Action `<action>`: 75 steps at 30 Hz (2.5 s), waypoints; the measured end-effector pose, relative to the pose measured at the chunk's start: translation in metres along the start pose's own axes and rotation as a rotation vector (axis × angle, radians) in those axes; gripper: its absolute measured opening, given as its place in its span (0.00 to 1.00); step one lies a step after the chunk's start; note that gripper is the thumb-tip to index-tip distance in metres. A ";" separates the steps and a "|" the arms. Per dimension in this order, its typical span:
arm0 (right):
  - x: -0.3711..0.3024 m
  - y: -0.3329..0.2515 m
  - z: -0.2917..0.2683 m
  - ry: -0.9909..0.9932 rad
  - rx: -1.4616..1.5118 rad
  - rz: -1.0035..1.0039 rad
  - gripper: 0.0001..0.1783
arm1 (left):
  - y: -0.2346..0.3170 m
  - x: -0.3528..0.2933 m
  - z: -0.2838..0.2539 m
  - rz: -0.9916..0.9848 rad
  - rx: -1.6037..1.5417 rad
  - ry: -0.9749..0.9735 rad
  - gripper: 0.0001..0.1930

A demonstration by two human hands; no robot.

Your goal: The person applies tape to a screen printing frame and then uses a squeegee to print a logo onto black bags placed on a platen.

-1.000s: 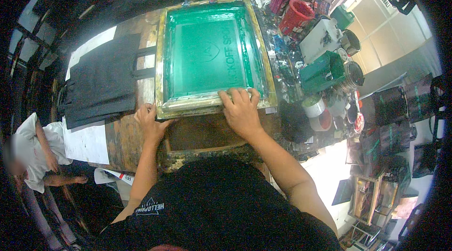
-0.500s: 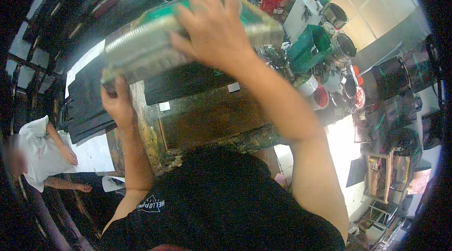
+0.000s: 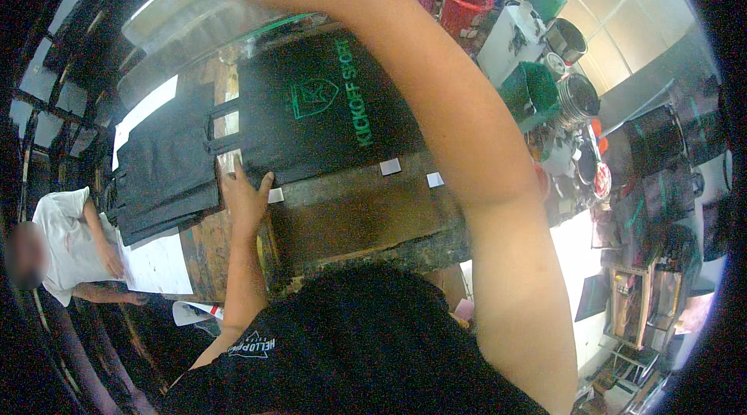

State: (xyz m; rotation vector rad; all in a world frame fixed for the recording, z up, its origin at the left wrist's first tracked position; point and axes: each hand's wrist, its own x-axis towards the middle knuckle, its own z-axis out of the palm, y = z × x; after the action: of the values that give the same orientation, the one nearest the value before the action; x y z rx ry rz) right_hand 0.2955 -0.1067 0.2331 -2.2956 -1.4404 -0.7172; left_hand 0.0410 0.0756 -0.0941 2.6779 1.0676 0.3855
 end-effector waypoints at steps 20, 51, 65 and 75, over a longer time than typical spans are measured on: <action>0.022 -0.003 -0.011 -0.173 -0.042 0.065 0.38 | -0.057 0.069 -0.156 -0.125 -1.071 -0.033 0.26; 0.016 -0.013 0.005 0.167 0.010 0.065 0.36 | -0.091 0.077 -0.065 -0.063 0.136 0.158 0.27; 0.021 -0.007 0.007 0.035 0.008 0.124 0.38 | -0.111 0.087 -0.071 -0.030 -0.057 0.056 0.12; 0.016 0.003 0.010 0.013 -0.056 0.070 0.39 | 0.072 0.104 -0.019 0.399 -0.547 -0.316 0.17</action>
State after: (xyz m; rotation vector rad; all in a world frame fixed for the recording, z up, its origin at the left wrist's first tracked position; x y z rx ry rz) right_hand 0.3064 -0.0906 0.2340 -2.3662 -1.3437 -0.7600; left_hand 0.1533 0.0992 -0.0375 2.3248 0.2757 0.2586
